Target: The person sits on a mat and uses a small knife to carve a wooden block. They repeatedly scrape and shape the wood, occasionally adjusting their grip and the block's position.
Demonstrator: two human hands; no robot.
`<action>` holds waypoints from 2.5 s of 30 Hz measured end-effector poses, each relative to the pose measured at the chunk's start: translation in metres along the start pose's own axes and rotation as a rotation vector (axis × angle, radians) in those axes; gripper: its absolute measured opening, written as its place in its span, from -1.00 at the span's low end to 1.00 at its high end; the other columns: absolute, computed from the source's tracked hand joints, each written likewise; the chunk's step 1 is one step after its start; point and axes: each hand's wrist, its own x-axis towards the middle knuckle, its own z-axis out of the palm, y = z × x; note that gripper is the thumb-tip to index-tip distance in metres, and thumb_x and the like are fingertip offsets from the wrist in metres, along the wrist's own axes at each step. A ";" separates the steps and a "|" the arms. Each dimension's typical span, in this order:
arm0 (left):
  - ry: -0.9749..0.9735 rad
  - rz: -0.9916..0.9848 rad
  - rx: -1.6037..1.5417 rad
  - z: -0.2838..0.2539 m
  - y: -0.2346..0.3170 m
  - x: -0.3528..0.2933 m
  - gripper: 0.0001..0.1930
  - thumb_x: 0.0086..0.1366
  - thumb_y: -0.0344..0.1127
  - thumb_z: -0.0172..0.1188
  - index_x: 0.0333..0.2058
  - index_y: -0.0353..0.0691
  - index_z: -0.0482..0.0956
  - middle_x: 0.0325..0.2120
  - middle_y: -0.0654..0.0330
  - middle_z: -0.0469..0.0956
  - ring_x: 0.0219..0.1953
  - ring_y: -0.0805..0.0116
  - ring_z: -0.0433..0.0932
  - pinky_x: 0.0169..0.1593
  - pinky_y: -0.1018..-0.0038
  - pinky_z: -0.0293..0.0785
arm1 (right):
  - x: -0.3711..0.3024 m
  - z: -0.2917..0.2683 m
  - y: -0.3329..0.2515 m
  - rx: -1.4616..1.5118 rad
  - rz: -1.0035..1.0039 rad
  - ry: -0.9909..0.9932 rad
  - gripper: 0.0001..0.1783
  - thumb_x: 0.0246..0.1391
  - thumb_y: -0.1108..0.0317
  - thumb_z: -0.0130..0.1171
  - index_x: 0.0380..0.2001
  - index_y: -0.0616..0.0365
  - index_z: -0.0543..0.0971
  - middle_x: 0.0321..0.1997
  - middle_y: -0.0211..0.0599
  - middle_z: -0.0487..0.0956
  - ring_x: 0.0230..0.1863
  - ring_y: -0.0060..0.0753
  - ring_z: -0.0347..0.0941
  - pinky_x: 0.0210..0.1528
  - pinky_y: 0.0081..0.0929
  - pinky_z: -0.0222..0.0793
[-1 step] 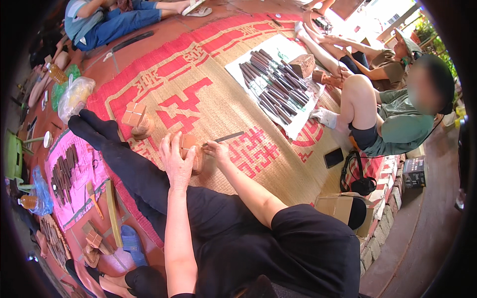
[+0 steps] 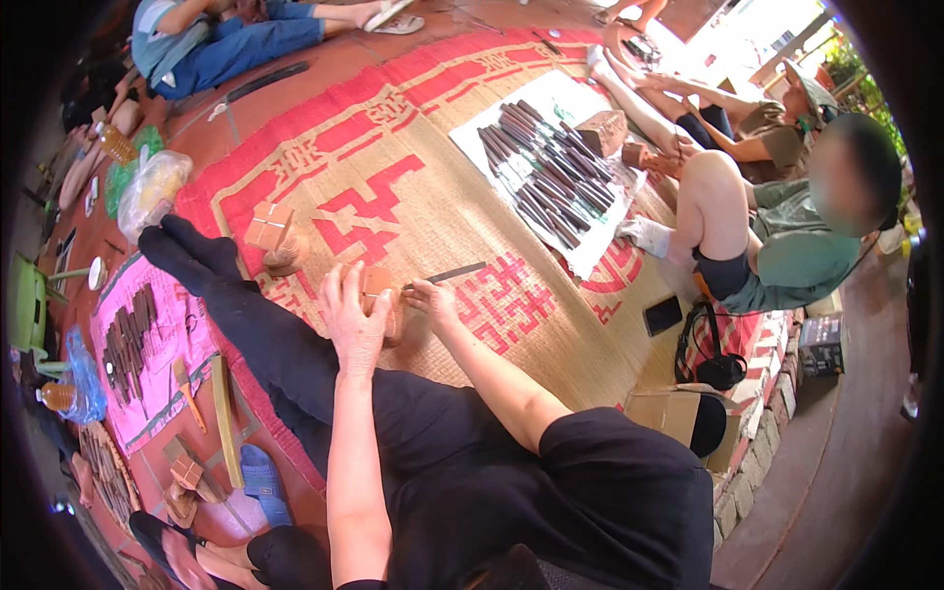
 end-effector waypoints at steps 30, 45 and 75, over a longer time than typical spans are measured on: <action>-0.081 -0.033 0.124 -0.006 0.005 -0.002 -0.34 -0.04 -0.04 0.26 0.08 -0.08 0.37 0.18 0.02 0.12 0.27 -0.05 -0.01 0.26 0.06 -0.06 | -0.001 0.002 -0.009 -0.050 -0.040 -0.048 -0.84 -0.06 0.41 0.24 -0.40 0.26 0.54 -0.45 -0.24 0.58 -0.46 -0.43 0.53 -0.41 -0.59 0.48; -0.079 -0.048 0.097 -0.004 0.002 -0.004 -0.34 -0.03 -0.07 0.25 0.10 -0.07 0.35 0.18 0.00 0.10 0.27 -0.07 -0.03 0.25 0.04 -0.05 | -0.006 0.013 -0.013 -0.060 -0.021 -0.018 -0.84 -0.08 0.40 0.26 -0.45 0.26 0.53 -0.51 -0.25 0.57 -0.60 -0.47 0.47 -0.54 -0.60 0.41; -0.099 -0.067 0.055 -0.002 0.001 -0.003 -0.33 -0.03 -0.11 0.29 0.10 -0.12 0.33 0.18 -0.02 0.09 0.25 -0.14 0.00 0.24 0.04 0.04 | -0.006 0.016 -0.017 -0.047 -0.033 -0.077 -0.91 -0.05 0.48 0.18 -0.43 0.27 0.53 -0.37 -0.17 0.59 -0.43 -0.35 0.52 -0.40 -0.49 0.48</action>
